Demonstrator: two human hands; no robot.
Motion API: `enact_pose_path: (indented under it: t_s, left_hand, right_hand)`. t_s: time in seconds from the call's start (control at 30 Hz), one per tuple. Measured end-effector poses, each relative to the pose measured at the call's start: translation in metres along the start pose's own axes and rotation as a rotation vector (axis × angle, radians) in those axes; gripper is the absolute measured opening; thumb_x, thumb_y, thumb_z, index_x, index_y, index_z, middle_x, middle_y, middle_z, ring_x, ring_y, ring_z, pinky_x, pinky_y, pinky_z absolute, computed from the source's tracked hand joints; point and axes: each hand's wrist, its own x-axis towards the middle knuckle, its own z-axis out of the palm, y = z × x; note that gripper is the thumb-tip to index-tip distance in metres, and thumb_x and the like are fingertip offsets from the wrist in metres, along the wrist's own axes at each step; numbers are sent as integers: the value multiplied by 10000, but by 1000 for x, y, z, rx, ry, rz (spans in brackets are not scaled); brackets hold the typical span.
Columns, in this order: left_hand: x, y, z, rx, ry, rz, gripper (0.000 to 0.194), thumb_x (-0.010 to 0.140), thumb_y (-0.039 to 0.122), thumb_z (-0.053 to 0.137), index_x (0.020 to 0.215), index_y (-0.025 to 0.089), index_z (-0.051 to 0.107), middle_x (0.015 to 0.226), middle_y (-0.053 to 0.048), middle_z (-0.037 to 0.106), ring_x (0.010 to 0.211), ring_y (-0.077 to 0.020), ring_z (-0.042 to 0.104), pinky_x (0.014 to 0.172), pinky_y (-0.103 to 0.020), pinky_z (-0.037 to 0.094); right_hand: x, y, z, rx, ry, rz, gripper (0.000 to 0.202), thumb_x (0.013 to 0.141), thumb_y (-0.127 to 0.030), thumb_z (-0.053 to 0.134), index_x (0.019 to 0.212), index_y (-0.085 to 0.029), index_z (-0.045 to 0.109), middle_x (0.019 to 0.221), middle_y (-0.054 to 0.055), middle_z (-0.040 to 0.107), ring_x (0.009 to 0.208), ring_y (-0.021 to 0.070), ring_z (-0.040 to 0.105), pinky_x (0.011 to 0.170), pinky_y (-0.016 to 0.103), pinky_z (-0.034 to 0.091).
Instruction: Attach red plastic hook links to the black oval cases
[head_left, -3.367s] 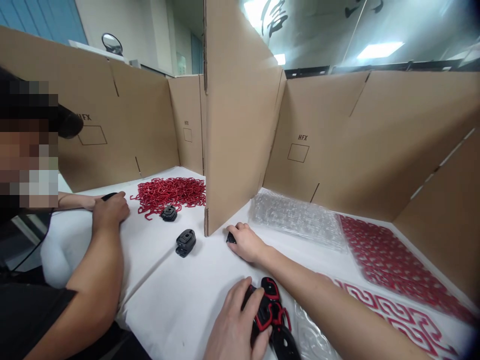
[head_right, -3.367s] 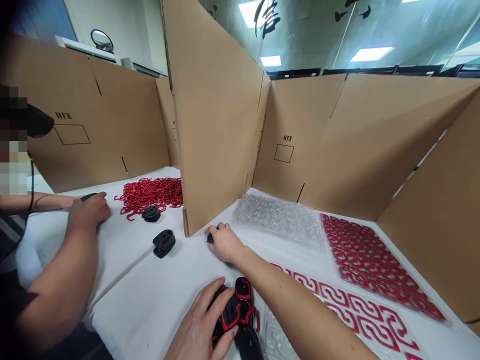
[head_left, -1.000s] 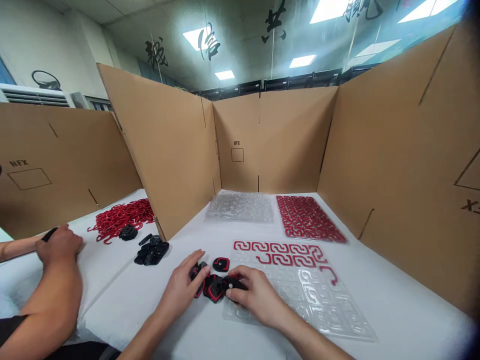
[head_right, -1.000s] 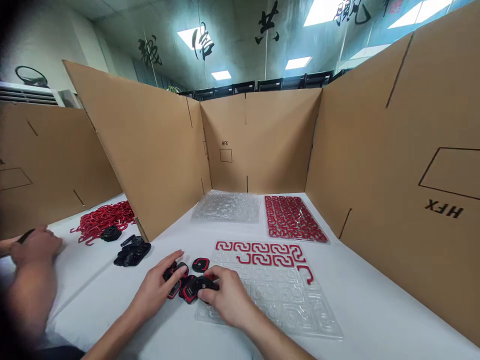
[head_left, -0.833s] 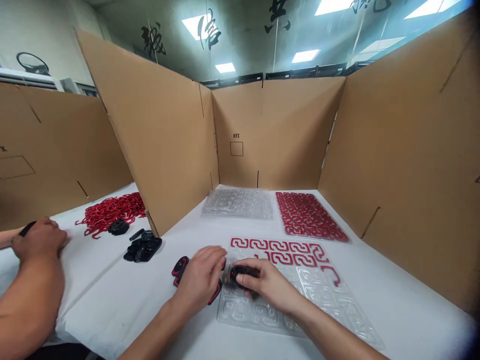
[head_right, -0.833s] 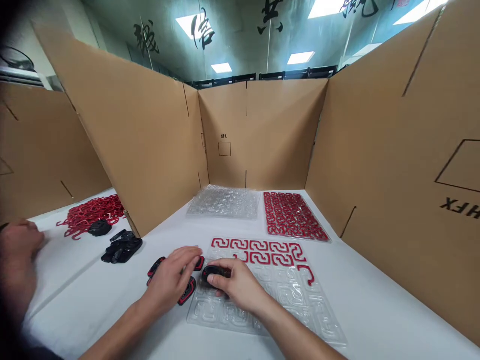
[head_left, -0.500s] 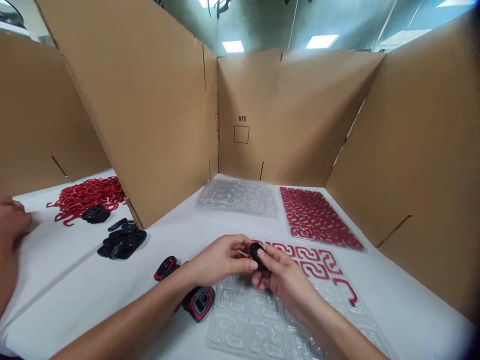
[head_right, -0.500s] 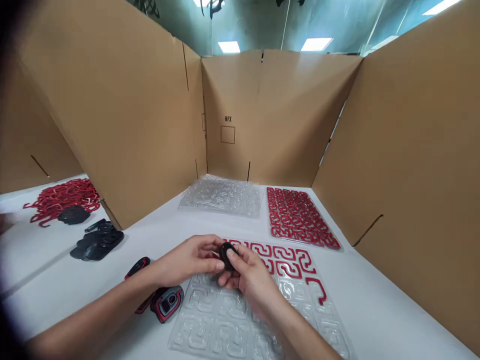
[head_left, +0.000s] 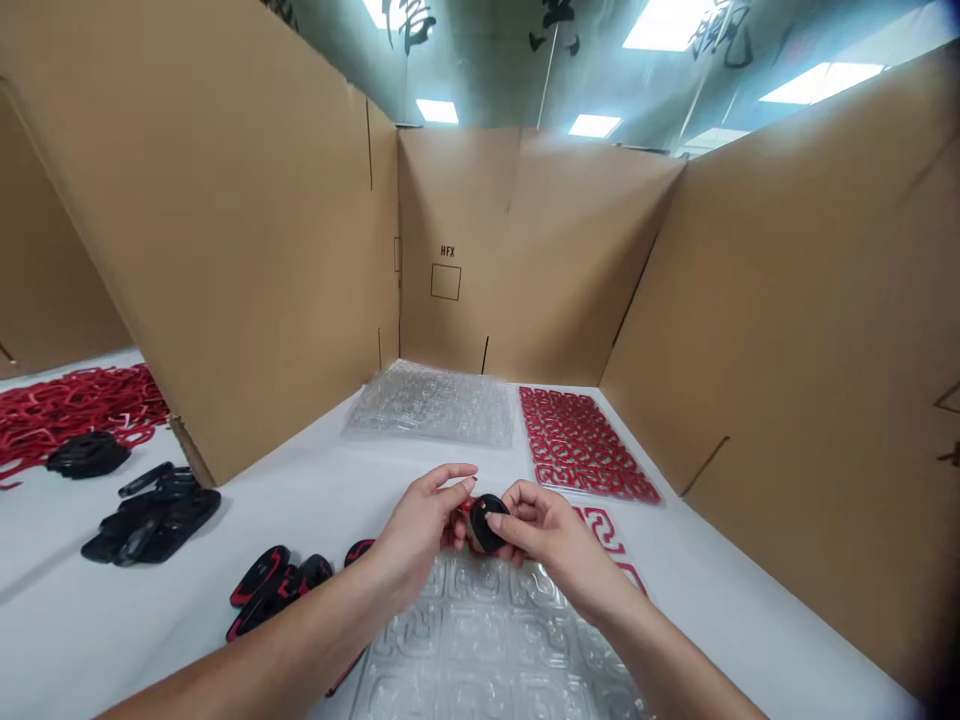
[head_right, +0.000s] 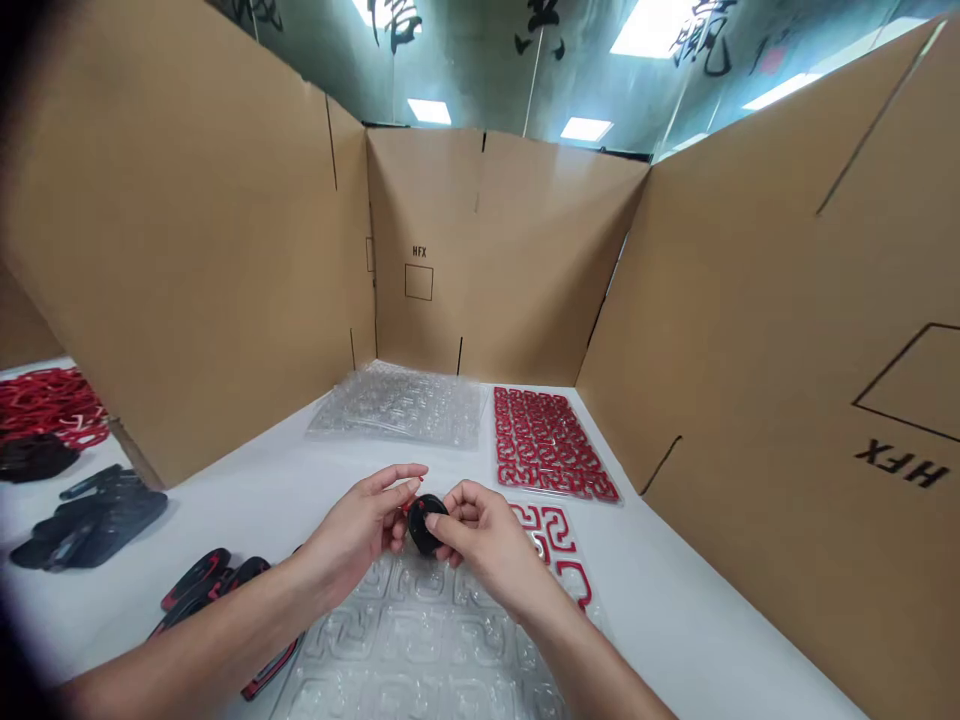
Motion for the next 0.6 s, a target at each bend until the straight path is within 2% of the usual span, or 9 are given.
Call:
enact_pose_path:
  t_s: [0.07,0.13,0.2,0.27,0.33,0.47,0.53,0.6]
  left_hand:
    - [1,-2,5,-39,46,39,424,720,429,720,1043,170,626,689,27,609,508,-79,504,478,-204,384]
    - [1,-7,6,-21,50,96,437,748,492,684,1044,174,638,846,-30,673,678,-131,609,585,-238,466]
    - [-2,-14,5,95,40,187,451,763,515,667,1060,176,656,966,-66,690,849,-183,638,731,-286,503]
    - [-6,-22,2,238,39,298,422,768,494,676,1047,179,671,993,-70,688,897,-195,633,802,-299,495]
    - [-9,-27,-1,305,33,359,362,775,467,682,1002,186,667,907,-46,679,810,-174,632,740,-278,500]
    - [-9,-30,-1,305,-122,272,308,796,474,654,801,168,623,684,-1,619,615,-137,596,560,-233,476]
    - [-9,-28,0,314,-167,230,327,795,483,646,757,159,617,695,-16,626,647,-149,608,552,-231,483]
    - [-10,-25,0,288,-145,186,340,789,501,640,794,162,624,747,-32,640,707,-169,618,541,-238,500]
  right_hand:
    - [2,5,-1,4,64,-74,420,678,-492,782,729,-186,499,583,-38,628,479,89,536,476,197,382]
    - [3,15,-3,56,116,-120,422,688,-511,771,762,-186,513,577,-44,628,469,91,547,469,195,399]
    - [4,26,-5,118,138,-128,426,688,-514,774,791,-181,530,578,-43,632,477,94,562,483,199,429]
    - [3,35,-4,167,150,-122,427,686,-508,783,800,-177,538,583,-37,637,490,99,578,495,202,451]
    - [0,39,-1,202,161,-122,427,688,-506,785,800,-177,538,593,-29,643,500,105,594,501,207,466]
    - [-6,38,5,196,169,-142,401,721,-509,761,811,-183,545,630,-18,646,535,127,617,527,233,495]
    - [-9,36,5,103,166,-164,368,779,-521,702,820,-177,578,673,-2,649,552,123,605,524,226,478]
    - [-11,34,3,-27,183,-202,372,854,-539,600,816,-169,615,679,7,635,546,114,572,507,215,444]
